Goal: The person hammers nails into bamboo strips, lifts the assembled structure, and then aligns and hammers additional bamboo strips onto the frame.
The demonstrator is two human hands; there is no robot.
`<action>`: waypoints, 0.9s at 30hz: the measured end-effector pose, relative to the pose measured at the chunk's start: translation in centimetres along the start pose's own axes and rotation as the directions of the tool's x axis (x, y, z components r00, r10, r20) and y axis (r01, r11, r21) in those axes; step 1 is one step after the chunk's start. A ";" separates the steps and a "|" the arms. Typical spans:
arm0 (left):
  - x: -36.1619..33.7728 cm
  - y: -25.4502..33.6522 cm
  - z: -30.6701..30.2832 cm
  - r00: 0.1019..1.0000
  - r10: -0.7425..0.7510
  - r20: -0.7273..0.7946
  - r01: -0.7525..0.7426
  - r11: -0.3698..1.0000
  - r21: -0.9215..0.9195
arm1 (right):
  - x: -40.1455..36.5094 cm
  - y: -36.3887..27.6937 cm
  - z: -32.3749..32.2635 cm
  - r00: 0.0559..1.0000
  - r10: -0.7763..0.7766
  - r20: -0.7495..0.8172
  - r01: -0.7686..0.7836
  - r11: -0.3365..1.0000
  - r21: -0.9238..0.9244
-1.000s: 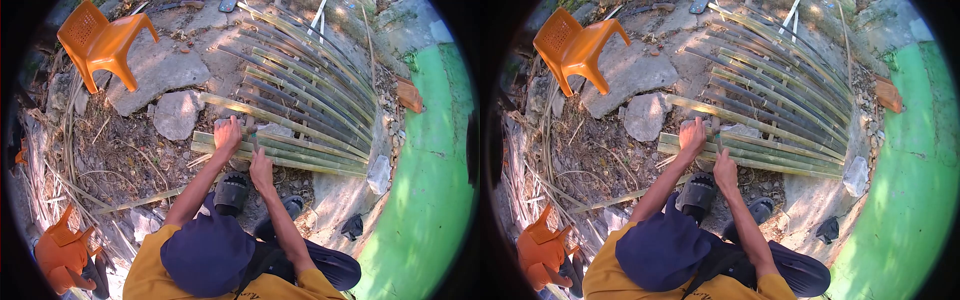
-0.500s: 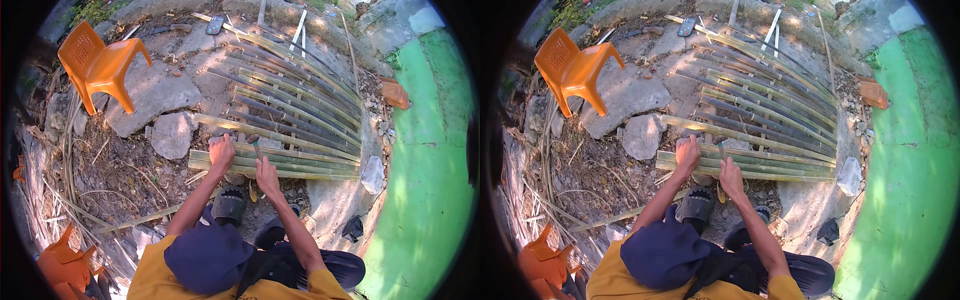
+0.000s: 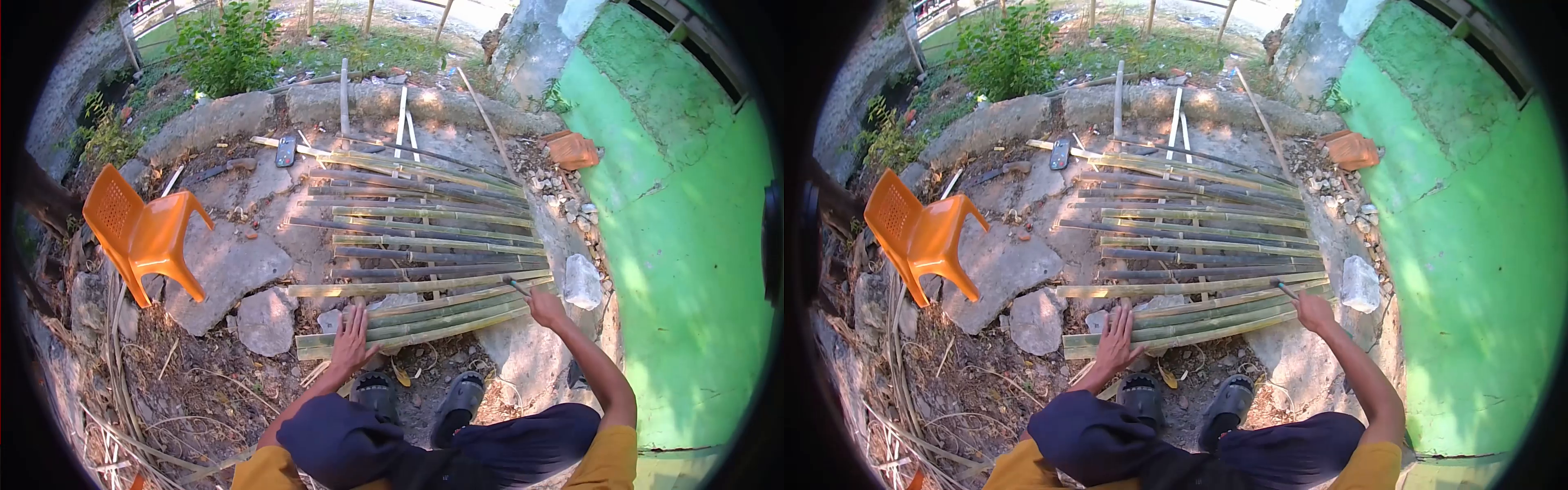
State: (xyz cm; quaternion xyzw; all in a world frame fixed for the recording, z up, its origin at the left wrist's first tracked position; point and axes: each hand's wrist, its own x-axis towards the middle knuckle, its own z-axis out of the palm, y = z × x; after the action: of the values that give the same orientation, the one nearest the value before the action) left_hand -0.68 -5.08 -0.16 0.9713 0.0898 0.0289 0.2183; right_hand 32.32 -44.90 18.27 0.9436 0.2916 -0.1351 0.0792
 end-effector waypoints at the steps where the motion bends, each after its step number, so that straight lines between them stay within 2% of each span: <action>1: -0.1 0.2 -0.1 1.000 -0.017 0.007 0.016 0.998 0.062 | -2.2 1.3 1.0 0.996 0.088 0.010 -0.088 0.996 0.005; 2: 0.1 0.4 -0.3 0.999 -0.030 0.010 0.029 0.992 0.124 | -4.4 2.2 2.1 0.984 0.179 0.019 -0.179 0.984 0.011; 4: 0.5 0.9 -1.1 1.000 0.002 -0.031 0.000 0.997 0.074 | -9.0 3.5 5.1 0.949 0.312 0.040 -0.314 0.947 0.065; 6: 0.2 -0.1 0.0 0.994 0.096 0.042 -0.097 0.995 0.012 | -12.9 4.4 9.8 0.886 0.459 0.068 -0.464 0.880 0.105; 8: 0.8 0.3 -0.4 0.995 0.098 0.035 -0.098 0.995 0.019 | -16.3 2.9 13.8 0.758 0.651 0.036 -0.648 0.746 0.151; 11: 0.6 0.2 -1.7 0.998 0.026 0.066 -0.025 1.000 -0.013 | -19.9 0.0 19.3 0.595 0.803 0.017 -0.783 0.575 0.237; 13: 0.1 -0.8 -2.8 0.979 -0.157 -0.130 0.152 0.987 -0.053 | -21.7 -1.6 22.2 0.508 0.861 0.004 -0.826 0.486 0.284; 14: -0.3 -1.3 -3.5 0.978 -0.161 -0.129 0.157 0.987 -0.046 | -22.4 -2.1 23.4 0.476 0.880 -0.001 -0.837 0.453 0.309; 16: -2.3 -2.9 -4.8 0.848 -0.375 -0.376 0.285 0.919 -0.274 | -23.6 -2.7 25.3 0.417 0.909 -0.012 -0.850 0.394 0.349; 18: -4.6 -3.4 -6.3 0.762 -0.460 -0.456 0.376 0.888 -0.266 | -24.3 -2.8 26.7 0.383 0.923 -0.024 -0.849 0.362 0.385; 19: -5.9 -4.2 -5.9 0.769 -0.454 -0.451 0.375 0.891 -0.257 | -24.6 -2.5 27.4 0.373 0.928 -0.026 -0.847 0.351 0.399; 21: -8.5 -5.2 -4.6 0.657 -0.513 -0.551 0.485 0.848 -0.211 | -24.7 -1.4 28.1 0.362 0.932 -0.038 -0.835 0.342 0.432; 22: -9.6 -5.3 -4.0 0.665 -0.509 -0.547 0.482 0.851 -0.207 | -24.8 -0.9 28.4 0.361 0.932 -0.041 -0.828 0.340 0.446; 24: -11.3 -5.5 -2.4 0.470 -0.830 -0.300 0.580 0.547 -0.604 | -24.8 0.4 28.9 0.354 0.934 -0.054 -0.817 0.337 0.468; 25: -12.1 -5.8 -1.3 0.482 -0.825 -0.294 0.577 0.552 -0.603 | -24.7 1.2 29.2 0.354 0.933 -0.060 -0.816 0.339 0.468; 27: -13.2 -7.2 1.4 0.410 -0.873 -0.264 0.549 0.468 -0.693 | -24.5 3.1 29.5 0.351 0.934 -0.067 -0.809 0.338 0.481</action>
State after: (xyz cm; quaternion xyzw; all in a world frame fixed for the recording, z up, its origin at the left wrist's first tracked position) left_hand -14.70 -1.70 -4.72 0.6694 0.5646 0.2513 0.4123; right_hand 8.50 -67.11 -2.22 0.9515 -0.2921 0.0397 -0.0876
